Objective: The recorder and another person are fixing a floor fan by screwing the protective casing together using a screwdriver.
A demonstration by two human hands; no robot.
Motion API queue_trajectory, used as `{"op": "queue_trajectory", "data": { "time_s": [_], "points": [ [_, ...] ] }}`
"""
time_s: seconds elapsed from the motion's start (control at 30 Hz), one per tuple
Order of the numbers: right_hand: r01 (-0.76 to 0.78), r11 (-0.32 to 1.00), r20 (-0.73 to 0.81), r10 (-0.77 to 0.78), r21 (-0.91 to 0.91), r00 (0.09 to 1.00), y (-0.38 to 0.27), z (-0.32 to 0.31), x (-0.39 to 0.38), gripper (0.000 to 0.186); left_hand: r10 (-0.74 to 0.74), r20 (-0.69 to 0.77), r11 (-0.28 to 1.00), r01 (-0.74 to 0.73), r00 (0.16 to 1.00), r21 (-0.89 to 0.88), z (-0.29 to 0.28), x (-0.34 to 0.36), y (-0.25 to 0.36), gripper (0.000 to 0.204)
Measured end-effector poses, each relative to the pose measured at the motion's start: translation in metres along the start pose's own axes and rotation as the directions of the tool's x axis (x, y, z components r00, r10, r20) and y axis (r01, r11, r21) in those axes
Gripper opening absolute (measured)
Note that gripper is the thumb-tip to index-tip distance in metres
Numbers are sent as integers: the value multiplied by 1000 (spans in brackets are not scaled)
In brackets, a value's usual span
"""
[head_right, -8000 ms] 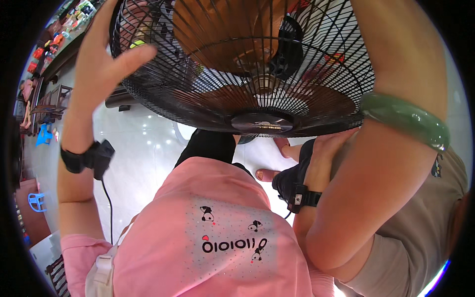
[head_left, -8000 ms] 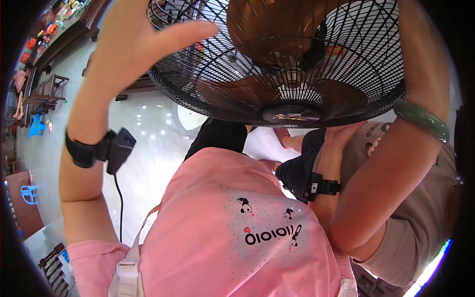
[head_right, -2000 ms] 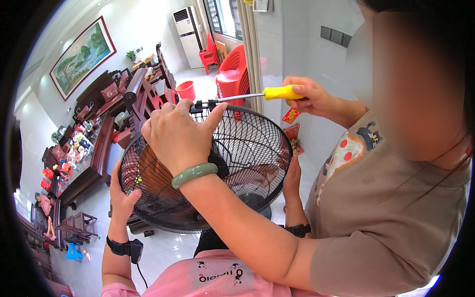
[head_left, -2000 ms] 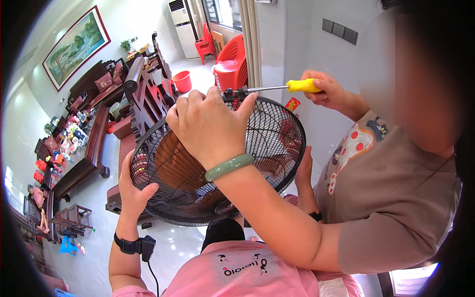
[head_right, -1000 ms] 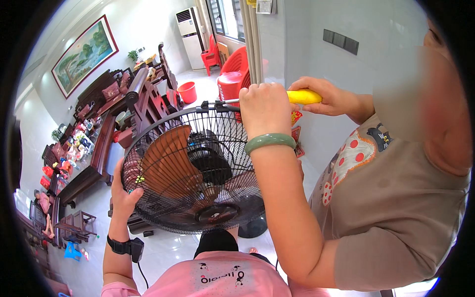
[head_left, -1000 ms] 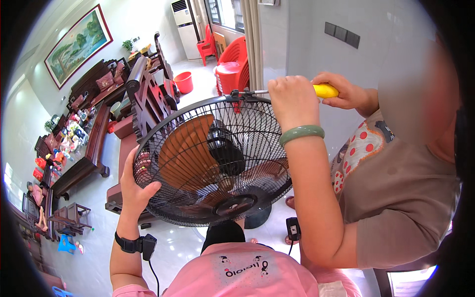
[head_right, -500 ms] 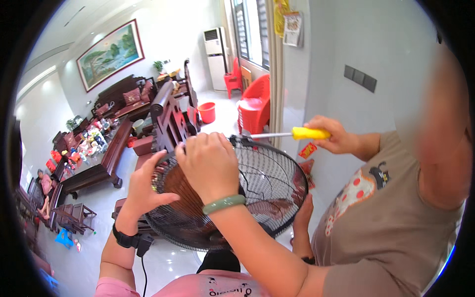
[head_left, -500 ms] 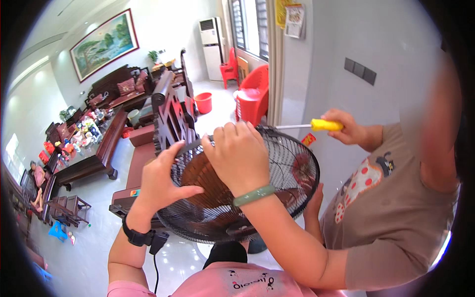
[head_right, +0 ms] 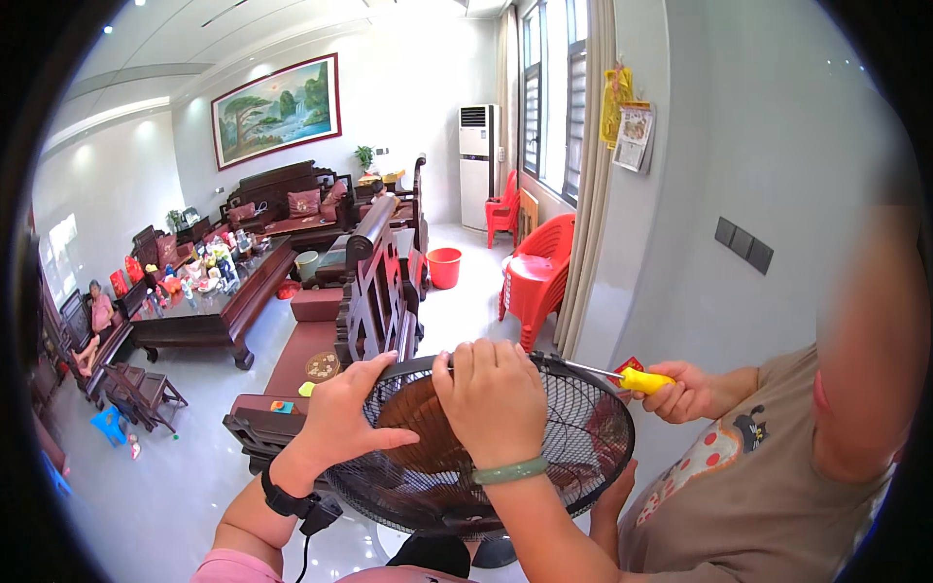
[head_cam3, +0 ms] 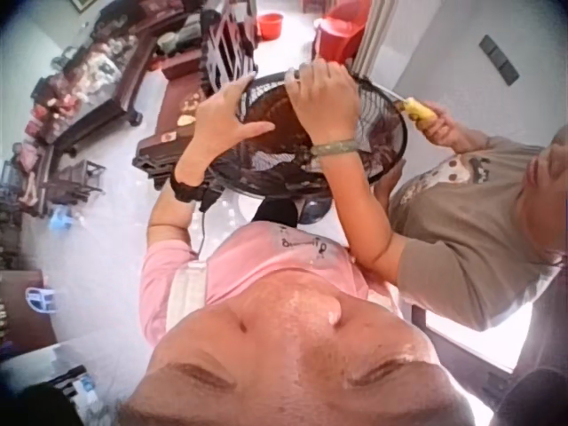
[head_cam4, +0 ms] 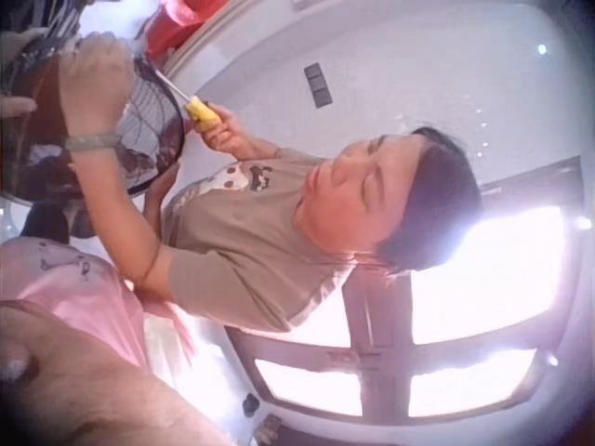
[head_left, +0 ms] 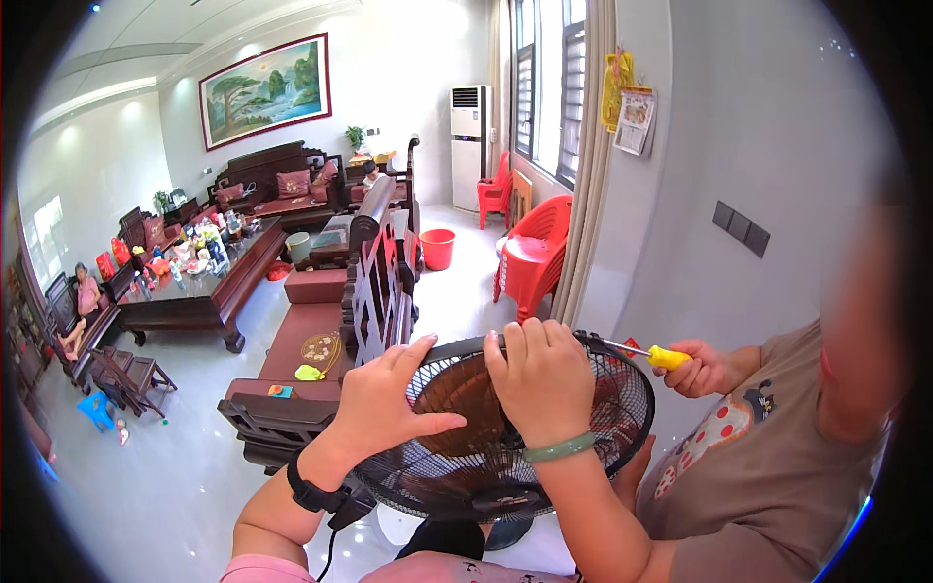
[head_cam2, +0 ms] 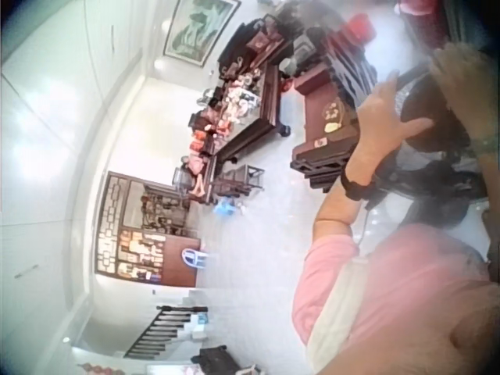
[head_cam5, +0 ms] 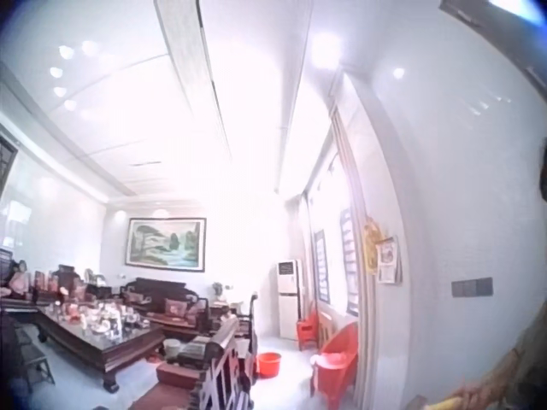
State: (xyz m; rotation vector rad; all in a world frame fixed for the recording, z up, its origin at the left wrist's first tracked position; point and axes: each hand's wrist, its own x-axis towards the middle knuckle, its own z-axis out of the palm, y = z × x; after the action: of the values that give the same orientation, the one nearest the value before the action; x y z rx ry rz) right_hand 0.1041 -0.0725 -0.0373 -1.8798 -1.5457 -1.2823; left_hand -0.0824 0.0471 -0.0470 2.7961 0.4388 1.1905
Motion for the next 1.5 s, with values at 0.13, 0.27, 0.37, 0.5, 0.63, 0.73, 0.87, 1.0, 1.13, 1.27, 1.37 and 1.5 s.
{"op": "queue_trajectory", "data": {
  "time_s": [0.13, 0.27, 0.37, 0.5, 0.63, 0.73, 0.87, 1.0, 1.13, 1.27, 1.37, 1.5],
  "points": [
    [-90, 991, -36, 94, 104, 995, -3, 0, 0, 13, -7, 0, 1000, 7, 1000, -1, 1, 0, 1, 98],
    [-91, 992, 40, 88, 84, 995, -1, -1, 0, 14, -9, 1, 1000, 9, 1000, 21, 3, 2, 0, 99],
    [70, 991, 19, -69, -111, 997, 5, 11, -10, 22, -8, 14, 1000, 8, 1000, 11, 4, 6, 0, 100],
    [3, 992, 11, -2, -127, 1000, -2, 12, -25, 30, 8, 0, 1000, -8, 1000, -28, 5, 8, -1, 100],
    [96, 961, 16, -95, -261, 995, 1, -3, -22, 39, -9, 32, 999, 11, 999, -45, 3, 7, 3, 98],
    [84, 964, 33, -78, -253, 996, -3, -8, -22, 38, -22, 31, 1000, 22, 999, -1, 0, 7, 4, 100],
    [65, 971, 41, -57, -231, 998, -4, -22, -22, 39, -6, 25, 1000, 6, 1000, -16, -1, 7, 7, 100],
    [121, 971, 35, -117, -205, 993, 4, -22, -30, 40, -4, 59, 1000, 4, 998, 0, -1, 6, 11, 100],
    [31, 982, 48, -22, -185, 999, 13, -42, -32, 39, -9, 36, 1000, 10, 999, -18, -4, 3, 14, 100],
    [90, 975, 147, -60, -204, 987, 31, -42, -37, 38, -34, 37, 997, 37, 999, -74, -3, 3, 17, 99],
    [197, 968, 146, -175, -156, 974, 36, -54, -32, 36, -21, 25, 997, 23, 999, -75, -3, 0, 15, 99],
    [192, 976, 176, -172, -104, 969, 32, -56, -31, 33, -13, 10, 997, 14, 1000, -74, -7, -10, 8, 100]
  ]
}}
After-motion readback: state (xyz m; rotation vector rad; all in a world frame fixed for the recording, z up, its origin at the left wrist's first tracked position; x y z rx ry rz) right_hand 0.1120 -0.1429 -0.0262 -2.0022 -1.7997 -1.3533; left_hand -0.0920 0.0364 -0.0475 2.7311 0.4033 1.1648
